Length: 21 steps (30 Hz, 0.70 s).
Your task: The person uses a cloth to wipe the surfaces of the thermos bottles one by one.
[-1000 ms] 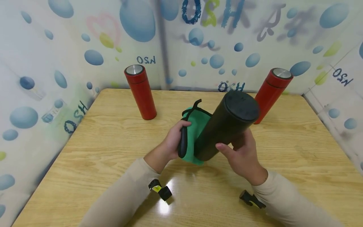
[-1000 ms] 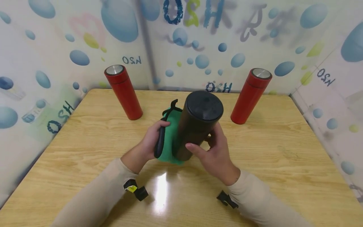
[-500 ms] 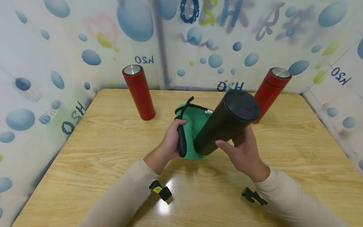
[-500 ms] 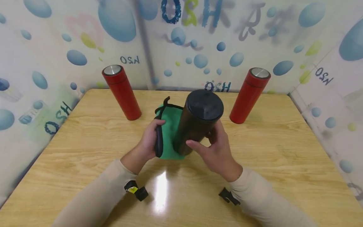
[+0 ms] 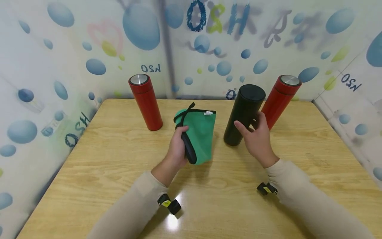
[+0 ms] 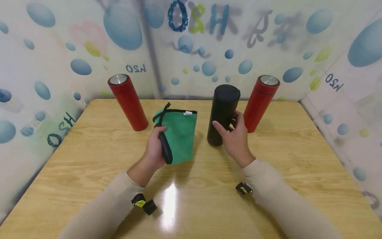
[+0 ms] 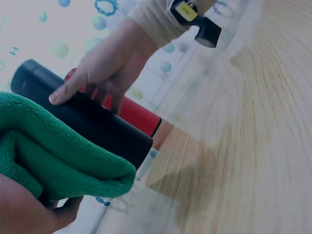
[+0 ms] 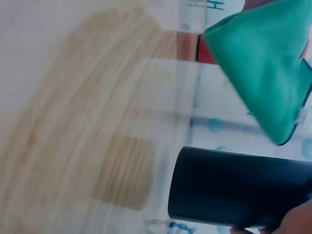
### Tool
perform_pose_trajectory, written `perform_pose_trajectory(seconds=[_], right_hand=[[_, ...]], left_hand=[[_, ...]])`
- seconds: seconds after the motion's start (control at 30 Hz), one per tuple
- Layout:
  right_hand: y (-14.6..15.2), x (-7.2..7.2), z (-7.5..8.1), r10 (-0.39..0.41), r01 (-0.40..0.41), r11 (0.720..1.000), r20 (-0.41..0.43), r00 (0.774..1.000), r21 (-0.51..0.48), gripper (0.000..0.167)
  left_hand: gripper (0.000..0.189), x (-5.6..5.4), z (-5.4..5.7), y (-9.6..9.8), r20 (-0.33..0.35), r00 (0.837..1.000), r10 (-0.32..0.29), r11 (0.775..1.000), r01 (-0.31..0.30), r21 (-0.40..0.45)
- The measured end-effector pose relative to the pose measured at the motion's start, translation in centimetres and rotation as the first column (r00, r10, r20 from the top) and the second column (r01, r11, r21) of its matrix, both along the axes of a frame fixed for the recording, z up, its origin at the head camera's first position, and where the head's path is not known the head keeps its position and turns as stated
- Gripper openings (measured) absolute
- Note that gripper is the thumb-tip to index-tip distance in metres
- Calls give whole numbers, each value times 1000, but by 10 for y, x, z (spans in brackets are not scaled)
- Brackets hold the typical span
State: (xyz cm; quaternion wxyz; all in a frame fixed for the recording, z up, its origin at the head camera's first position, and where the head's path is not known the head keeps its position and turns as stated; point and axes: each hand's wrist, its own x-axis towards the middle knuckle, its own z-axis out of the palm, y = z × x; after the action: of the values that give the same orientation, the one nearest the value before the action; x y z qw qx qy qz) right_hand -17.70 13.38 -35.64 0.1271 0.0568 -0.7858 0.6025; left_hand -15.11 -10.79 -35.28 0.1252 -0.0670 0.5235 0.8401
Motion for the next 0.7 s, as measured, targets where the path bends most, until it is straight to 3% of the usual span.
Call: perform_pose_trajectory(seconds=[0.33,0.7], right_hand=[[9,-26,-6,-70,63,995,97,993,80,77],[15,-44,-9,-100,95,992,51,994,83,75]], left_hand=[[54,2,-2,0,-55,998,-13,1000,14,16],[51,2,-1,0,-65,998,-21,1000,22,18]])
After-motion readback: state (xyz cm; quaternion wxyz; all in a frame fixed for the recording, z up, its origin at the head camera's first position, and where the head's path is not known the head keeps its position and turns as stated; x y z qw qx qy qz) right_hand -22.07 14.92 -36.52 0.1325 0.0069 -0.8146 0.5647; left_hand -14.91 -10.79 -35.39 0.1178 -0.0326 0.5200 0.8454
